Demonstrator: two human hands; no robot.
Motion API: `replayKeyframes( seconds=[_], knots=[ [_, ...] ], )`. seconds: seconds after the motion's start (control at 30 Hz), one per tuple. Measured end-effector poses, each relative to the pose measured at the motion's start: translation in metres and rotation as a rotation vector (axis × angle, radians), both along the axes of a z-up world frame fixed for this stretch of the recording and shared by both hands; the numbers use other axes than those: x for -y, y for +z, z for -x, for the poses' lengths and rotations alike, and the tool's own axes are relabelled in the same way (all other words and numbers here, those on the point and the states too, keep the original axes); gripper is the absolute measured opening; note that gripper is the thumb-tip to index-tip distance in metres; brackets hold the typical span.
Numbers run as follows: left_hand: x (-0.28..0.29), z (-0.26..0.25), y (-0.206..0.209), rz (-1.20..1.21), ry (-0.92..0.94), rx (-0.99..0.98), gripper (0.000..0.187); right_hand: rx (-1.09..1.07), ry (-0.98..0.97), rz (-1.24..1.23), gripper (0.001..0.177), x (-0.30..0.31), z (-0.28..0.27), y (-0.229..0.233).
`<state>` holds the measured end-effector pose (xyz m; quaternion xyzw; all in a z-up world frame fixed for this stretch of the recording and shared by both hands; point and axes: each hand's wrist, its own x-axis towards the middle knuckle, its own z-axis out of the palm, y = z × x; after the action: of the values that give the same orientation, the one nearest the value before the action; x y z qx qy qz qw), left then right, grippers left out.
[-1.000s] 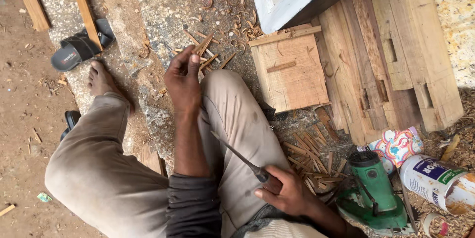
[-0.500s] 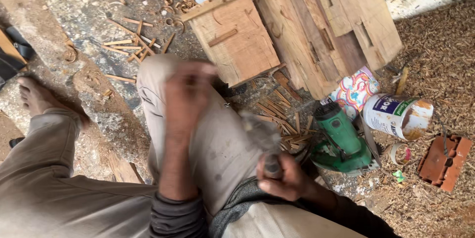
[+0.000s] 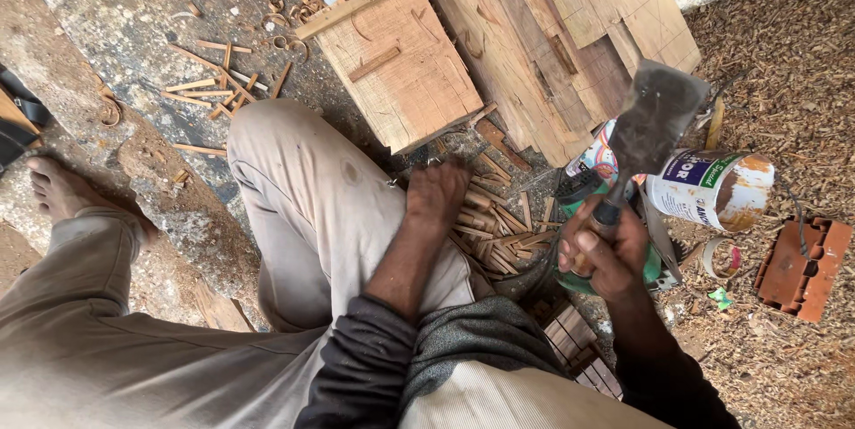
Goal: The person sits on the ground and uses a chisel to carve a small wooden block, repeatedly striking the tool to remove wood shavings. The person occasionally pauses to clear debris from the work surface.
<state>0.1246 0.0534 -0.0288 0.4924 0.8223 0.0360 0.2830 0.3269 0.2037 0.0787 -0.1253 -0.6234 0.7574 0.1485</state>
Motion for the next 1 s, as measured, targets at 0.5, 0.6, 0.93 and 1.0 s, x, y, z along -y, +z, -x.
replayKeyframes(
  seconds=[0.5, 0.6, 0.93, 1.0],
  knots=[
    [0.005, 0.008, 0.02, -0.151, 0.143, 0.306, 0.025, 0.001, -0.049, 0.117, 0.028, -0.004, 0.019, -0.017],
    [0.007, 0.009, 0.026, -0.201, 0.179, 0.357, 0.028, 0.008, -0.046, 0.113, 0.026, -0.002, 0.023, -0.019],
    [0.025, 0.027, 0.047, -0.961, 0.477, 0.81, 0.027, 0.149, -0.16, -0.024, 0.027, 0.009, 0.034, -0.021],
    [0.031, 0.038, 0.05, -1.151, 0.625, 0.639, 0.021, 0.163, -0.139, -0.016, 0.029, 0.012, 0.037, -0.024]
  ],
)
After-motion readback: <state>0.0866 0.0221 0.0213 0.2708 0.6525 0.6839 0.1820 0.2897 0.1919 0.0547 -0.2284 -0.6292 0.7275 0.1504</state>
